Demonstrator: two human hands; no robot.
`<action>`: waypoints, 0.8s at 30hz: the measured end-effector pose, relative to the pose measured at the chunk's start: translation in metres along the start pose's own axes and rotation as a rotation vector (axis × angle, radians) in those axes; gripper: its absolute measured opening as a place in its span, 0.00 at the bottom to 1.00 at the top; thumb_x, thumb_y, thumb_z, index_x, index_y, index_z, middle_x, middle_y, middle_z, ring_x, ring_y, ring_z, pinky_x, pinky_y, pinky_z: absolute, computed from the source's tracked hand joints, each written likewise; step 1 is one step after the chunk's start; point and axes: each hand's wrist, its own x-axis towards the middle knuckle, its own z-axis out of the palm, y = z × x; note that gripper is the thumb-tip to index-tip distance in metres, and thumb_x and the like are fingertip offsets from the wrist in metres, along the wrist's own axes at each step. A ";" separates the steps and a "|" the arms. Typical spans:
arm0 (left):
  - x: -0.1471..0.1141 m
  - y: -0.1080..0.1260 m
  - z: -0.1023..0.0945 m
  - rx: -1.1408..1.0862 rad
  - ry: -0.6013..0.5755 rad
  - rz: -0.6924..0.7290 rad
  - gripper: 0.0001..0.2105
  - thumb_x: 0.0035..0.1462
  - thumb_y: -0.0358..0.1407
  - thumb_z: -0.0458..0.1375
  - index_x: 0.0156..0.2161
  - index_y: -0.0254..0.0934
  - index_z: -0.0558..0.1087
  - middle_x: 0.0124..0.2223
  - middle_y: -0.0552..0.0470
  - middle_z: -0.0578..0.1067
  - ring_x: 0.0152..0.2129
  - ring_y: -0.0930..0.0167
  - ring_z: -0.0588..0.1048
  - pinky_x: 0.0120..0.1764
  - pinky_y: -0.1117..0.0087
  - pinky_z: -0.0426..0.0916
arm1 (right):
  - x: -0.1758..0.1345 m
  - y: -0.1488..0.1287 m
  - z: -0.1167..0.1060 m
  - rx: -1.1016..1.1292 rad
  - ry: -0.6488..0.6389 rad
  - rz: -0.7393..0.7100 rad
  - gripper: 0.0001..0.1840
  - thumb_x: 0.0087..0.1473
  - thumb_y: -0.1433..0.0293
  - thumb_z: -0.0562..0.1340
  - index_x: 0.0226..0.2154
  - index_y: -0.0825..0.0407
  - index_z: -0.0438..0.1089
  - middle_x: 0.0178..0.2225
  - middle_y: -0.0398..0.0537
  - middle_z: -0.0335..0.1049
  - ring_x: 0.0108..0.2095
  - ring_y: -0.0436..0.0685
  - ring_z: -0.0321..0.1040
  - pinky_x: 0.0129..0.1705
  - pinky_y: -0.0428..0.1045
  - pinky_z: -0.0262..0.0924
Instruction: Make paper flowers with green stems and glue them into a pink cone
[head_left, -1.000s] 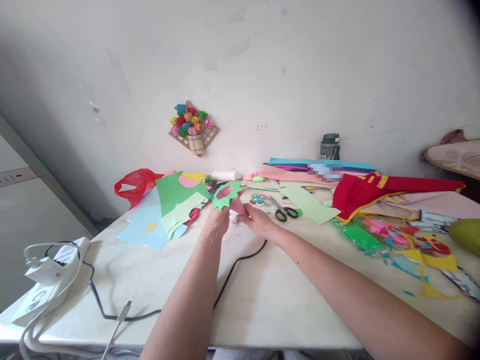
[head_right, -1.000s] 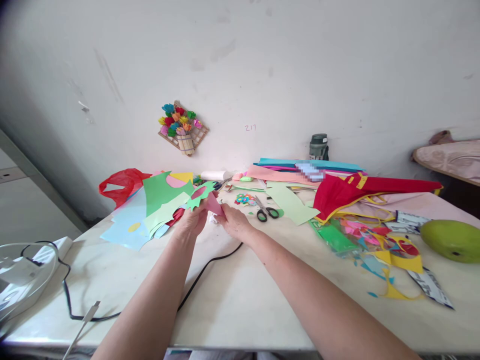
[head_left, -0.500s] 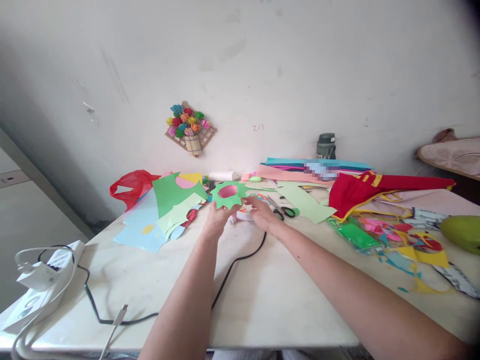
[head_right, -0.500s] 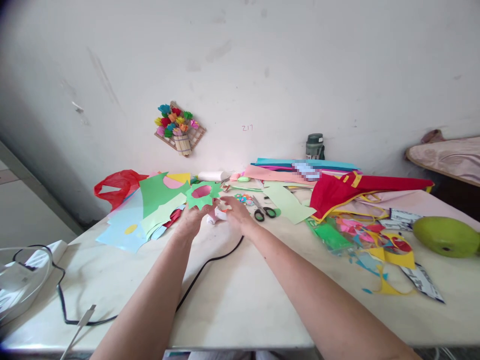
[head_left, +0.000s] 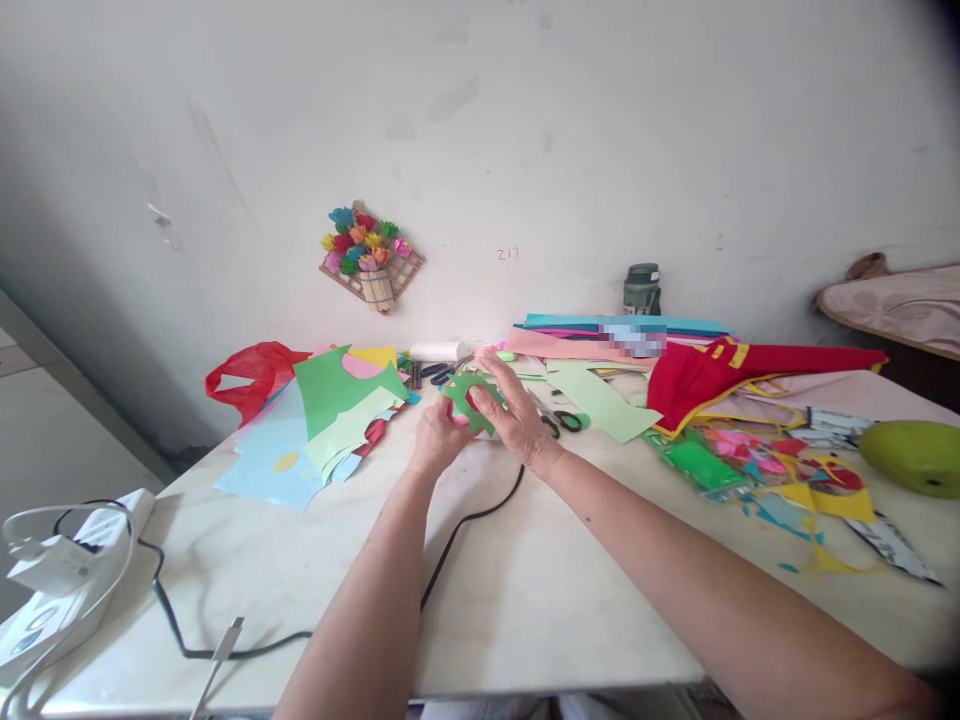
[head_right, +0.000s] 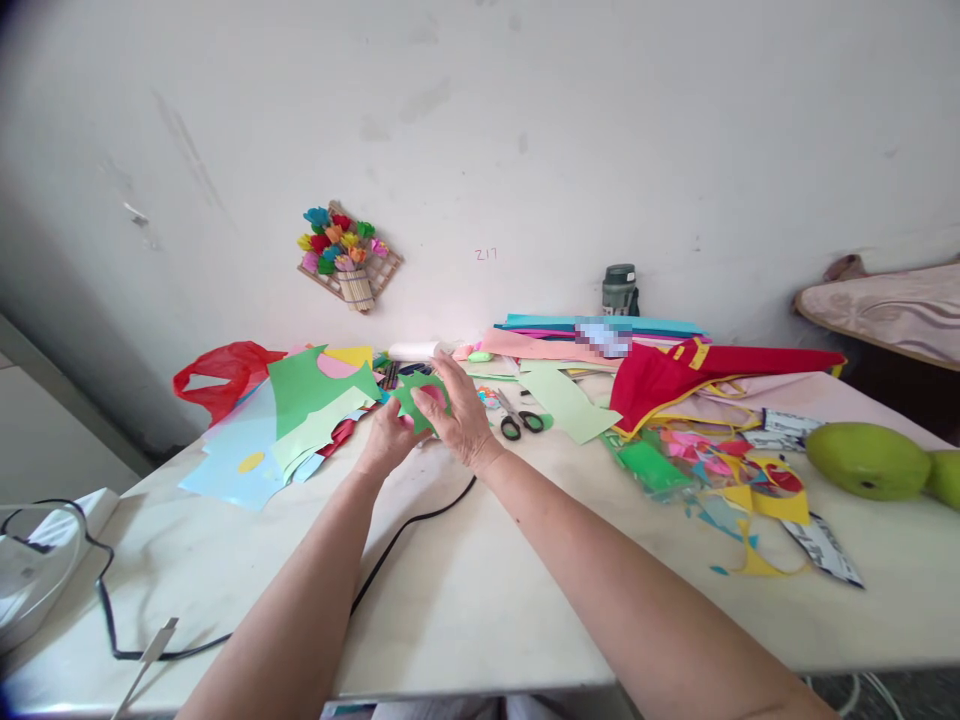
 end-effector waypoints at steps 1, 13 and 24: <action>0.000 0.002 0.000 0.021 -0.002 0.015 0.12 0.37 0.34 0.59 0.32 0.37 0.65 0.21 0.57 0.64 0.20 0.73 0.65 0.24 0.73 0.56 | -0.001 0.000 0.001 -0.015 -0.003 -0.007 0.26 0.53 0.58 0.53 0.53 0.49 0.56 0.58 0.50 0.51 0.59 0.55 0.45 0.59 0.55 0.43; -0.004 0.009 0.001 0.023 -0.096 0.092 0.10 0.43 0.32 0.53 0.35 0.36 0.65 0.29 0.50 0.71 0.28 0.67 0.70 0.32 0.68 0.64 | -0.007 0.005 0.010 -0.247 -0.035 -0.122 0.20 0.53 0.60 0.53 0.46 0.51 0.63 0.52 0.53 0.60 0.53 0.57 0.55 0.55 0.56 0.49; -0.005 0.011 0.006 -0.112 -0.081 0.051 0.07 0.38 0.31 0.56 0.28 0.37 0.64 0.25 0.53 0.68 0.26 0.70 0.69 0.30 0.70 0.64 | -0.010 0.005 0.009 -0.235 0.124 -0.108 0.24 0.53 0.56 0.51 0.48 0.52 0.58 0.49 0.54 0.61 0.51 0.58 0.57 0.51 0.54 0.55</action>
